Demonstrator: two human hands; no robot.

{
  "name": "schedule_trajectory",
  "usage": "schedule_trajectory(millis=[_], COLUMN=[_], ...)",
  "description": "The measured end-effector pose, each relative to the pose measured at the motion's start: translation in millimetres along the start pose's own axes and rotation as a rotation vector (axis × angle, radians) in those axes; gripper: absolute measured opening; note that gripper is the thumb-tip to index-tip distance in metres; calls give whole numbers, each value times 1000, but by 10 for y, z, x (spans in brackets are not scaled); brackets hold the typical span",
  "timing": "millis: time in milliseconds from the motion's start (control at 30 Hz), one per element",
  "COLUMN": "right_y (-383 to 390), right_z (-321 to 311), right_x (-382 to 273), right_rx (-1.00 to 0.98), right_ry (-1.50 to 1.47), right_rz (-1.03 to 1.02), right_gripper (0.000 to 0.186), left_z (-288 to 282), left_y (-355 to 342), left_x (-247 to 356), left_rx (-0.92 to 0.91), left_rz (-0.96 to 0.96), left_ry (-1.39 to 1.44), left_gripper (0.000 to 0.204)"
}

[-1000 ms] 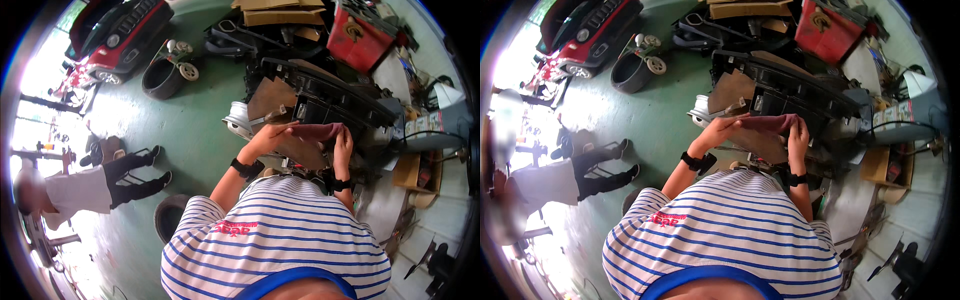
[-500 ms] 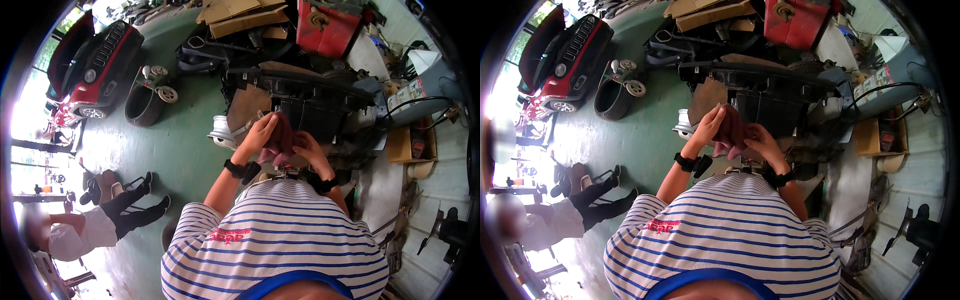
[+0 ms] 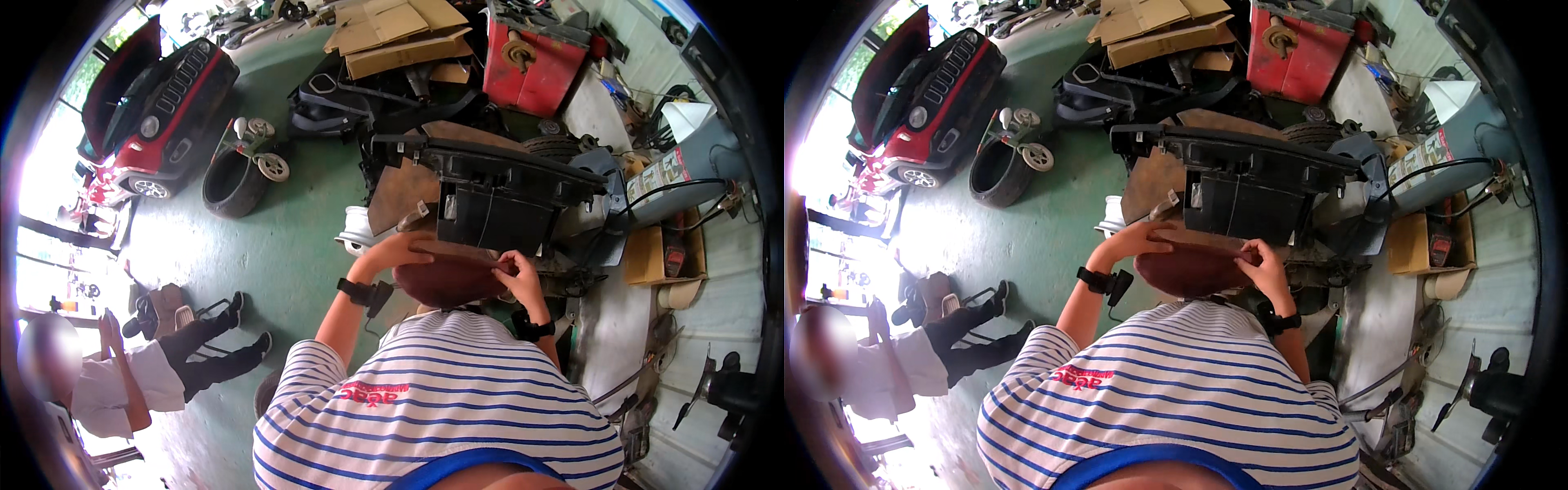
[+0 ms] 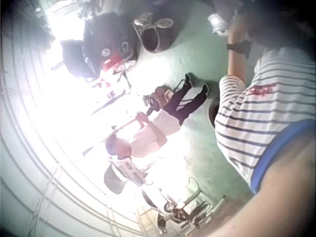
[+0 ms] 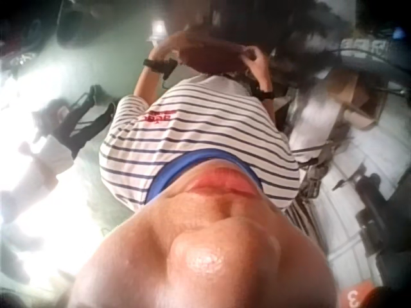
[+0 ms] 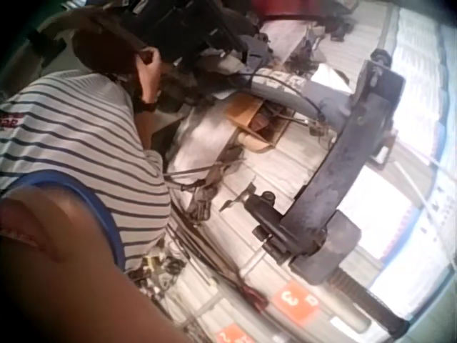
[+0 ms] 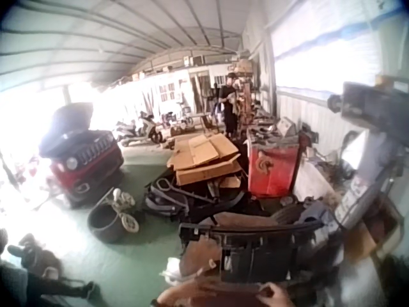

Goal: The person wipes a large black plastic auto part with a cloth, handling the part by hand to clean various surfaces, and then wipes a metal mechanical component mounted on a stand.

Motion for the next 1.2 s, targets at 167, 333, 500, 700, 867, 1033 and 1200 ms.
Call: schedule_trajectory(millis=[167, 333, 500, 700, 867, 1033, 1200], right_y=[97, 89, -176, -32, 18, 38, 3], right_z=[-119, 92, 363, 253, 343, 300, 38], right_x=[-601, -1015, -461, -543, -605, -744, -426], right_rx=[141, 238, -125, -116, -209, -256, 8], right_ry=[-294, -855, -911, -687, -565, -489, -312], right_rz=[-144, -81, 314, 150, 111, 96, 2], right_gripper=[19, 23, 41, 47, 49, 48, 35], left_z=[-270, -379, 466, 656, 812, 832, 684], left_y=[200, -196, -388, -565, -658, -615, -610], left_x=[414, 366, -127, -679, -506, -313, -483], left_rx=[41, 55, 106, -50, -197, -195, 103], left_rz=[298, 389, 316, 107, 354, 357, 147], left_ry=[816, 1371, -336, 281, 285, 724, 353], left_gripper=[60, 60, 46, 40, 67, 88, 83])
Point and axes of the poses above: each hand's wrist, its own y-axis away from the middle knuckle, its own z-axis out of the palm, x = y × z, the point moved 5 cm from there along -y, towards the middle knuckle
